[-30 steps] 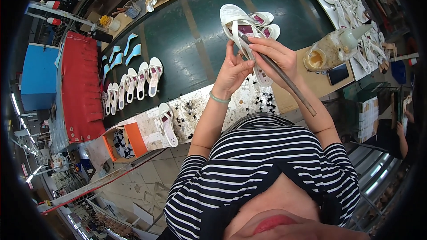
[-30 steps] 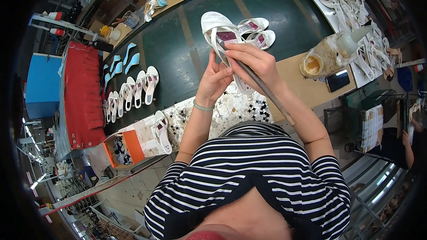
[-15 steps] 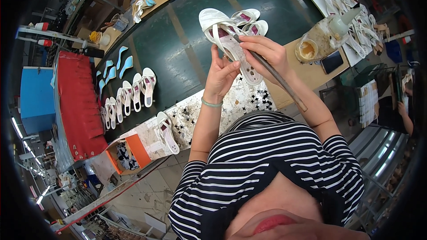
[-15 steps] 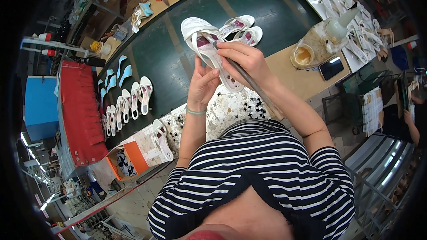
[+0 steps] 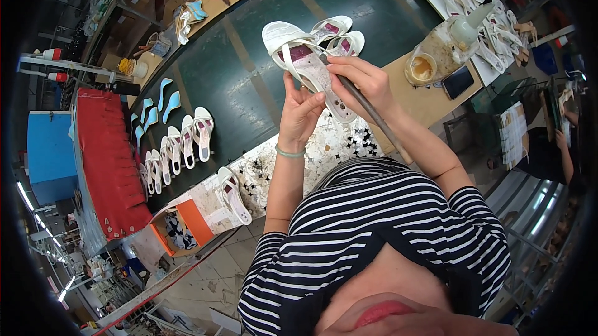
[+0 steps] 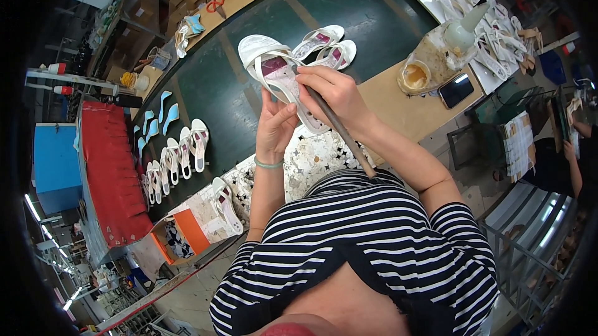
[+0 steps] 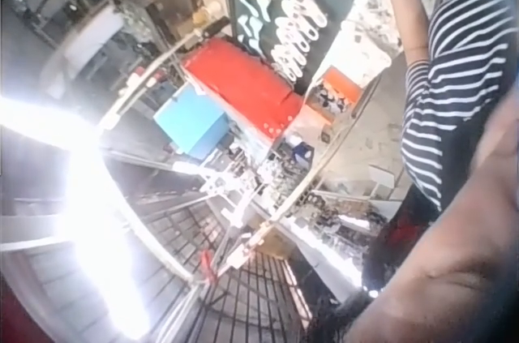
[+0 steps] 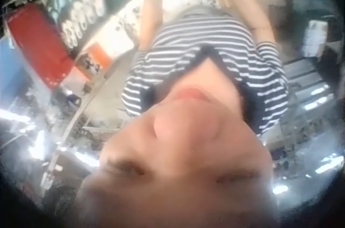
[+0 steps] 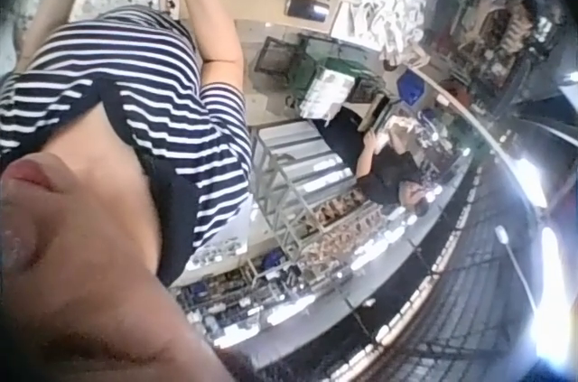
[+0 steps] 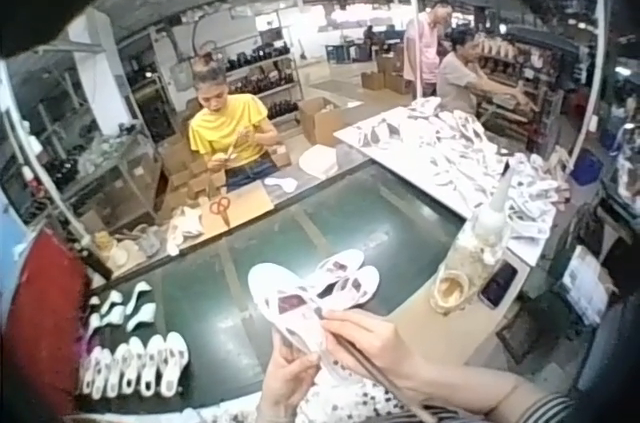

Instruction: The recorder uses a brush to apply glue or adhesive to the inside and straps of white high-heeled sandals in a factory setting.

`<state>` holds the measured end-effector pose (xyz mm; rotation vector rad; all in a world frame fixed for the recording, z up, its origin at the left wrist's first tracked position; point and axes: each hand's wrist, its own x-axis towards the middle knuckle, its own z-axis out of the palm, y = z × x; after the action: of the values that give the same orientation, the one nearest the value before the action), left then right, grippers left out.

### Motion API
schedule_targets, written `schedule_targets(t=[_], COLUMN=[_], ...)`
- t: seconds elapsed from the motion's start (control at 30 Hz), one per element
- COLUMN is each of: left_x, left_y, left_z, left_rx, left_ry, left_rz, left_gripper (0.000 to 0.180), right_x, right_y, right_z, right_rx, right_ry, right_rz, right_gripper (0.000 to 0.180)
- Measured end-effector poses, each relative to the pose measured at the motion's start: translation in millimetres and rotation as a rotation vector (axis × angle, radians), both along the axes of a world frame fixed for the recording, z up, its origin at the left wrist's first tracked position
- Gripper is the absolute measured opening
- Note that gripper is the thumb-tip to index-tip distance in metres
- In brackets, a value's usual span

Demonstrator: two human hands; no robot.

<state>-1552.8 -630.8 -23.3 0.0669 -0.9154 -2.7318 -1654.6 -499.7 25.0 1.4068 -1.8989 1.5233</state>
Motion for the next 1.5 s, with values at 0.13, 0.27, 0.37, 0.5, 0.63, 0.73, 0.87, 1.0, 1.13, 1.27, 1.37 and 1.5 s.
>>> schedule_targets(t=[0.13,0.27,0.37,0.5,0.63,0.73,0.87,1.0,1.13,1.27,1.37,1.5], left_x=[0.2,0.0,-1.4,0.6,2.0,-1.1,-3.0,-0.3,-0.4,0.2,-0.2,0.5], left_y=[0.0,0.5,0.4,-1.1,-0.7,-0.2,1.0,2.0,0.7,2.3,3.0,2.5], left_z=[-3.7,-4.3,-5.0,-3.2,-0.6,2.1,1.4,-0.7,-1.2,1.6,2.5,-0.1], left_rx=[0.004,0.015,0.014,0.012,0.033,0.028,0.038,0.044,0.032,0.045,0.062,0.053], left_ry=[0.002,0.004,0.022,0.008,0.024,0.022,0.029,0.030,0.049,0.063,0.083,0.081], left_rz=[0.011,0.002,0.007,0.005,0.014,0.002,0.009,0.032,0.017,0.013,-0.002,-0.019], left_gripper=[0.087,0.087,0.087,0.088,0.087,0.087,0.087,0.090,0.092,0.093,0.094,0.092], right_x=[1.7,2.2,2.0,2.9,9.9,8.6,3.7,6.4,5.6,5.7,4.2,4.8], right_y=[-0.5,1.6,4.4,11.2,12.2,7.2,1.0,-1.6,-5.3,-6.8,-7.5,-8.7], right_z=[1.9,4.6,6.9,16.7,19.1,14.3,2.8,-2.5,-1.4,1.4,0.5,1.8], right_rx=[0.002,0.014,0.019,0.044,-0.047,-0.014,-0.013,-0.013,-0.049,-0.048,-0.072,-0.083], right_ry=[-0.021,-0.053,-0.082,-0.211,-0.223,-0.153,-0.061,-0.056,-0.140,-0.189,-0.266,-0.326], right_rz=[-0.021,-0.021,-0.020,-0.002,0.002,0.020,-0.012,-0.039,-0.040,-0.015,0.030,0.093], right_gripper=[0.018,0.017,0.016,0.014,0.012,0.015,0.017,0.017,0.015,0.015,0.016,0.016])
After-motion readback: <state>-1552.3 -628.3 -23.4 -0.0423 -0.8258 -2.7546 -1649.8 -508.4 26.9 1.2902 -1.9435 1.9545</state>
